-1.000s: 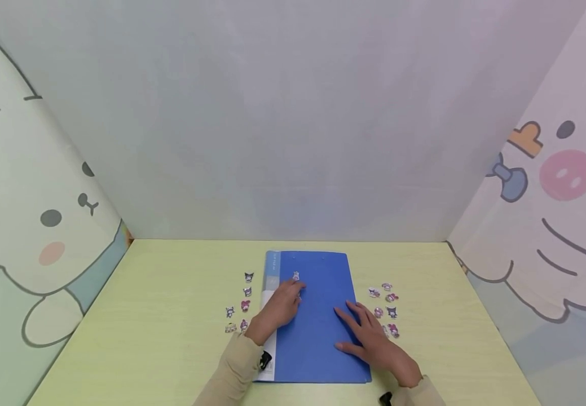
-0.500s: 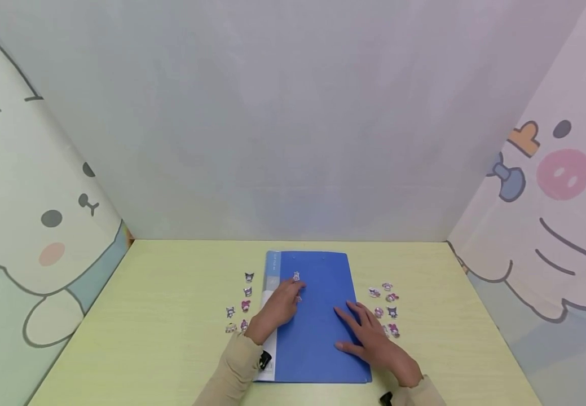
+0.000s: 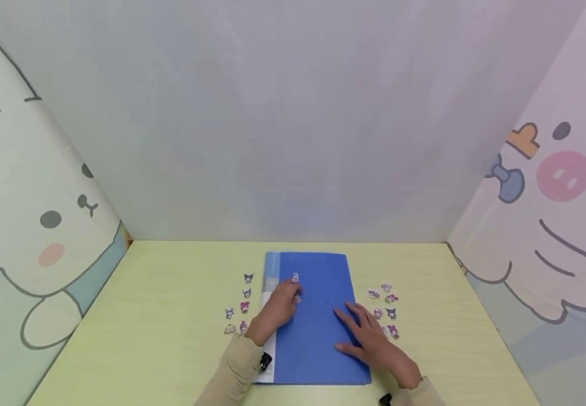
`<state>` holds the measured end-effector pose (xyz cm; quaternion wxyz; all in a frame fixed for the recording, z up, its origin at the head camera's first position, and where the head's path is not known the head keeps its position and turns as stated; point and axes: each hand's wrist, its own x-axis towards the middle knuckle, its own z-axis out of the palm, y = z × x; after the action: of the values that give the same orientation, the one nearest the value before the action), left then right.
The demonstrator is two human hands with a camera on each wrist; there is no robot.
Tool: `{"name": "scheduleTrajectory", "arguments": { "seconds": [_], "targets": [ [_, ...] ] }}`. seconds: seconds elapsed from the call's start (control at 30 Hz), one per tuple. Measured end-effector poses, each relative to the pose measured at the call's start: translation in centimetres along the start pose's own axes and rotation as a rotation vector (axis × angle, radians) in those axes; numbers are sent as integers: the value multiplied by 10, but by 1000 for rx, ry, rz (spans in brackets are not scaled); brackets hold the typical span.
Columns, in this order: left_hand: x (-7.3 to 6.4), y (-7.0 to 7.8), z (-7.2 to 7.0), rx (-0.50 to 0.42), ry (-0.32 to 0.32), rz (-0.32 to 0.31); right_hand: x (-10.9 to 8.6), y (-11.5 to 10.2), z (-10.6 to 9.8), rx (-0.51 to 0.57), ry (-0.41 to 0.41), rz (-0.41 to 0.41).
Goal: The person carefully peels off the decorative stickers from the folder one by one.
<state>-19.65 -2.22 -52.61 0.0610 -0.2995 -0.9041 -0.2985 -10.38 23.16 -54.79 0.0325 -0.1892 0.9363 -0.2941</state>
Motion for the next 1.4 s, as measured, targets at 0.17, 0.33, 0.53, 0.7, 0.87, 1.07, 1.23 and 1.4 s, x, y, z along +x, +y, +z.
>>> {"name": "scheduleTrajectory", "arguments": {
  "seconds": [0.17, 0.33, 0.53, 0.7, 0.87, 1.07, 1.23, 1.4],
  "targets": [
    [1, -1, 1, -9, 13, -16, 1, 1, 0, -9, -16, 15],
    [2, 1, 0, 23, 32, -27, 0, 5, 6, -17, 43, -30],
    [1, 3, -3, 50, 43, -36, 1, 8, 8, -29, 55, -38],
    [-2, 4, -5, 64, 56, -20, 1, 5, 5, -24, 12, 6],
    [-5, 3, -6, 83, 56, -6, 0, 7, 8, -30, 48, -26],
    [-8, 3, -13, 53, 49, -72, 1, 14, 12, -15, 14, 11],
    [-10, -4, -20, 10, 35, -146, 1, 27, 21, -13, 37, 9],
    [-16, -14, -25, -20, 40, -182, 1, 19, 16, -8, 36, -4]
  ]
}}
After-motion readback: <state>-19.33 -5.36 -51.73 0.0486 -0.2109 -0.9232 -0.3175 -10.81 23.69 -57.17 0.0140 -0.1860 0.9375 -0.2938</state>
